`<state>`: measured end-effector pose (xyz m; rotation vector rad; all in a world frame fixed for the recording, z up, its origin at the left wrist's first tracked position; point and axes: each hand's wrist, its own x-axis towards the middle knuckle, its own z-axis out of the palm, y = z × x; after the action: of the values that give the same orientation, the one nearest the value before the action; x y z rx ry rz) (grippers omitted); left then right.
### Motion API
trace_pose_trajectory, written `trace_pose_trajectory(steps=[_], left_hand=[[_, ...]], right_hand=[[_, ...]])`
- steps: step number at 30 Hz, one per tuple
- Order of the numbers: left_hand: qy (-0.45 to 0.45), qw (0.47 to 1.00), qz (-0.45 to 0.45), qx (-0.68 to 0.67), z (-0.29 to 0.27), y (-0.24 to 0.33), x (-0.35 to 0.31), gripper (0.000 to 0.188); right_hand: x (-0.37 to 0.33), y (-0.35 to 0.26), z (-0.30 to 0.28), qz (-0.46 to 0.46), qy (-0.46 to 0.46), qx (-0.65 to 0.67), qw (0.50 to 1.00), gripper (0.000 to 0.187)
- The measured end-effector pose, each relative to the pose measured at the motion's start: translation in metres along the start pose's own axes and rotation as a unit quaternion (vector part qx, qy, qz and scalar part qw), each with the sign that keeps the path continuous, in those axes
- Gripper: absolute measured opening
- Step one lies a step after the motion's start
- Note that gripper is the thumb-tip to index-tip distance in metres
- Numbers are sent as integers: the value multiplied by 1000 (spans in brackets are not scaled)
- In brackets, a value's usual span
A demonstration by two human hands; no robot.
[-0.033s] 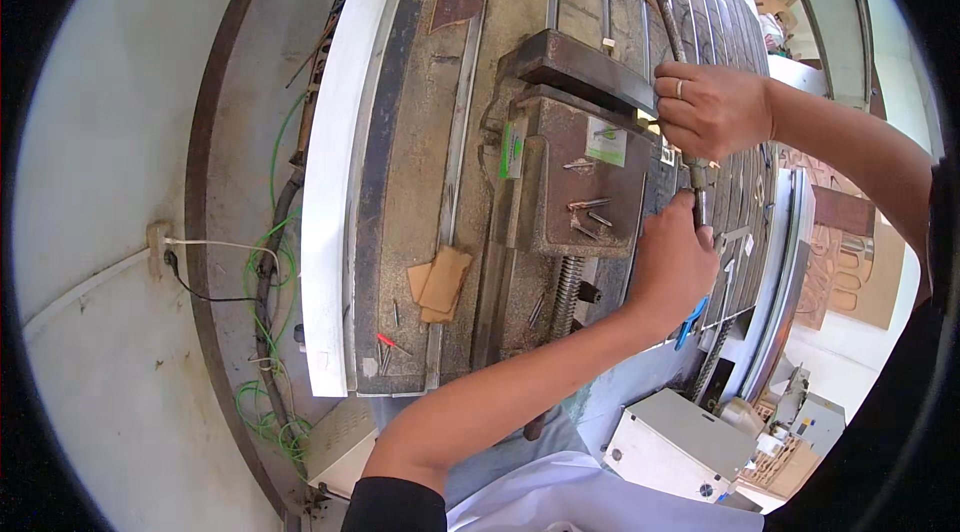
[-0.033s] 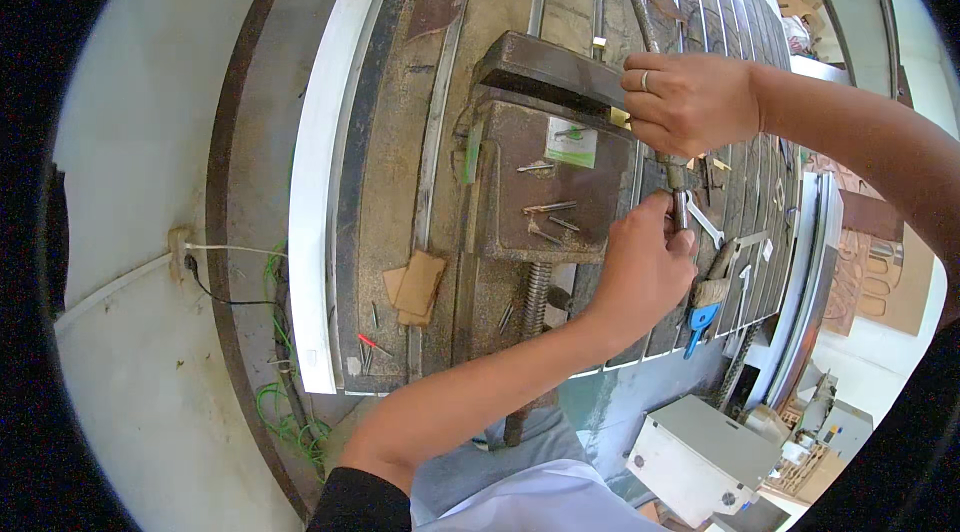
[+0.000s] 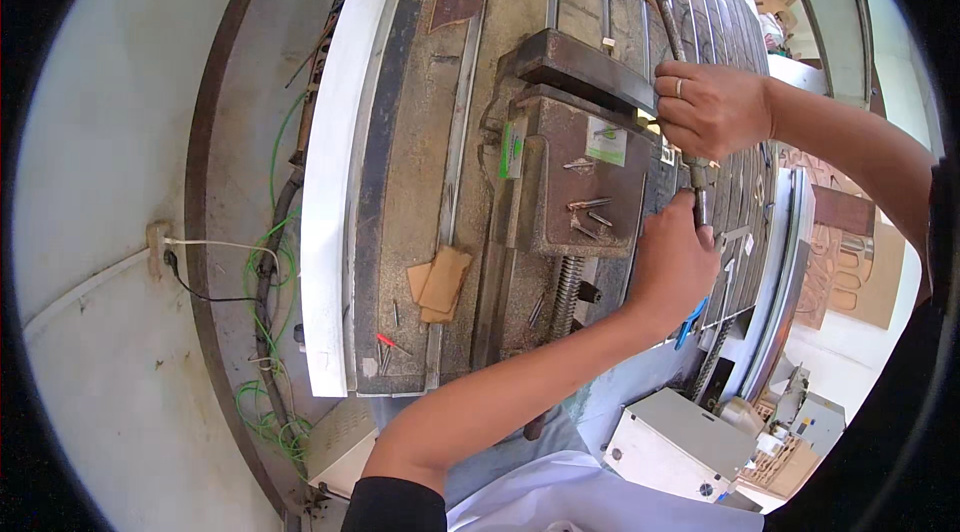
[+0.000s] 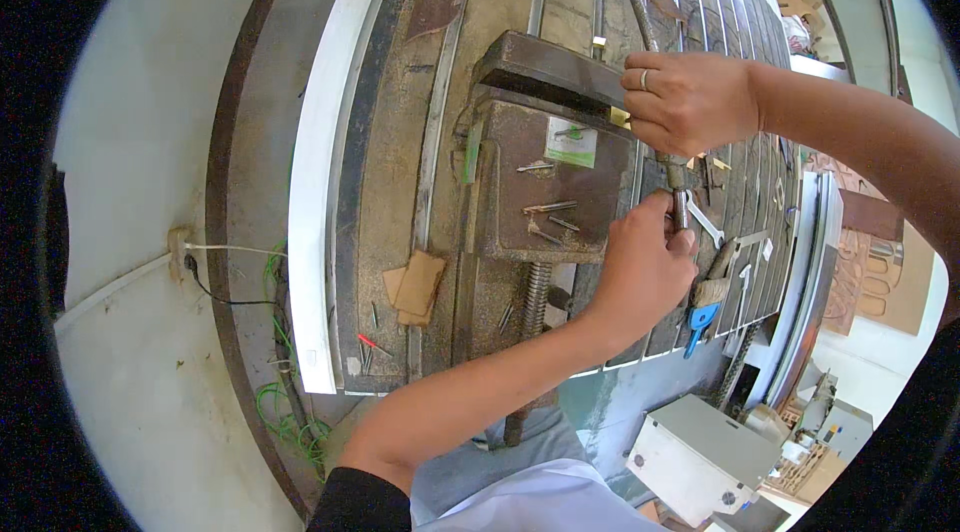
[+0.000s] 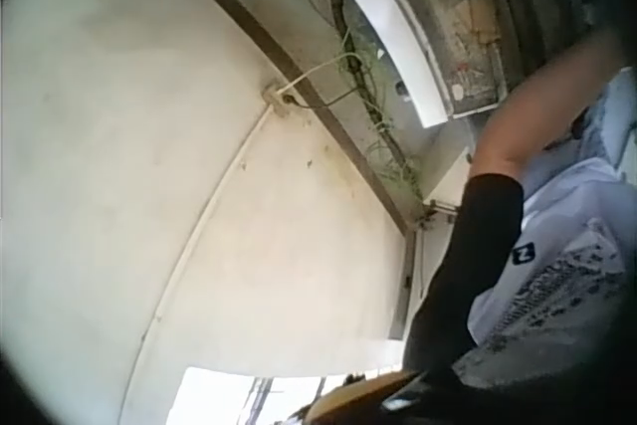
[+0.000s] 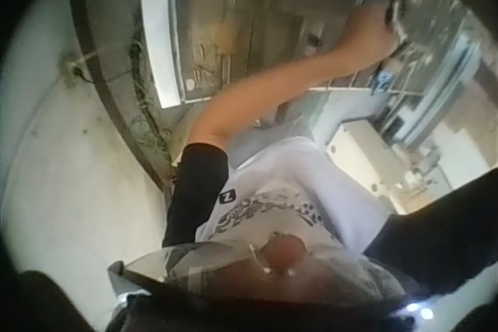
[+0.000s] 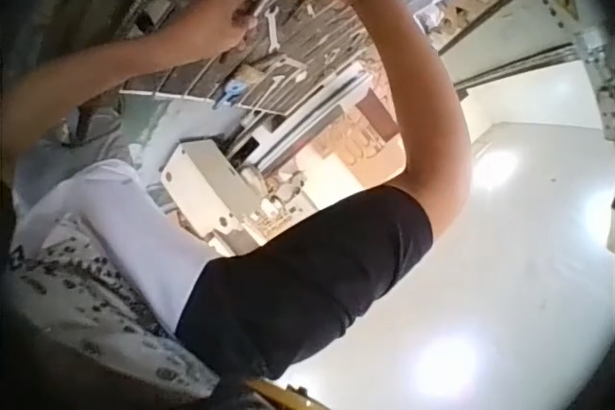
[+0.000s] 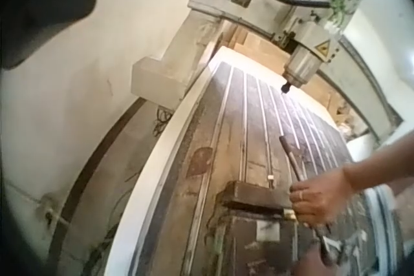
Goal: The recorder cleans the workspace with a vacuum and then uses a tap handle to create threads in a metal workpiece secured in a vise.
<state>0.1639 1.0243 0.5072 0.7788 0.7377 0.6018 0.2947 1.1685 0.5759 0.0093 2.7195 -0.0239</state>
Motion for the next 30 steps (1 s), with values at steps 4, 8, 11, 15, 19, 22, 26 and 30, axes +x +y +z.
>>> trace_pose_trajectory(steps=[4,8,11,15,19,22,26,30], left_hand=[[13,999,25,46,-8,2,-2,11],[4,997,31,74,-13,4,-4,12],[0,994,36,105,-20,10,-7,13],[-13,992,23,123,-32,20,-13,14],[-33,992,23,118,-42,20,-14,17],[-32,993,32,108,-54,26,-19,16],[-16,998,58,33,-64,27,-26,21],[-59,998,-15,17,-83,39,-31,35]], right_hand=[[-1,0,6,-3,-6,-9,1000,13],[-7,-3,9,10,-13,-4,1000,14],[-7,-2,12,24,1,3,1000,16],[-9,-3,14,58,-3,41,998,18],[-12,-7,15,105,-12,68,992,21],[-10,-10,11,147,-28,99,984,26],[-9,-17,11,195,-32,122,973,31],[-8,-24,13,262,-4,145,954,36]])
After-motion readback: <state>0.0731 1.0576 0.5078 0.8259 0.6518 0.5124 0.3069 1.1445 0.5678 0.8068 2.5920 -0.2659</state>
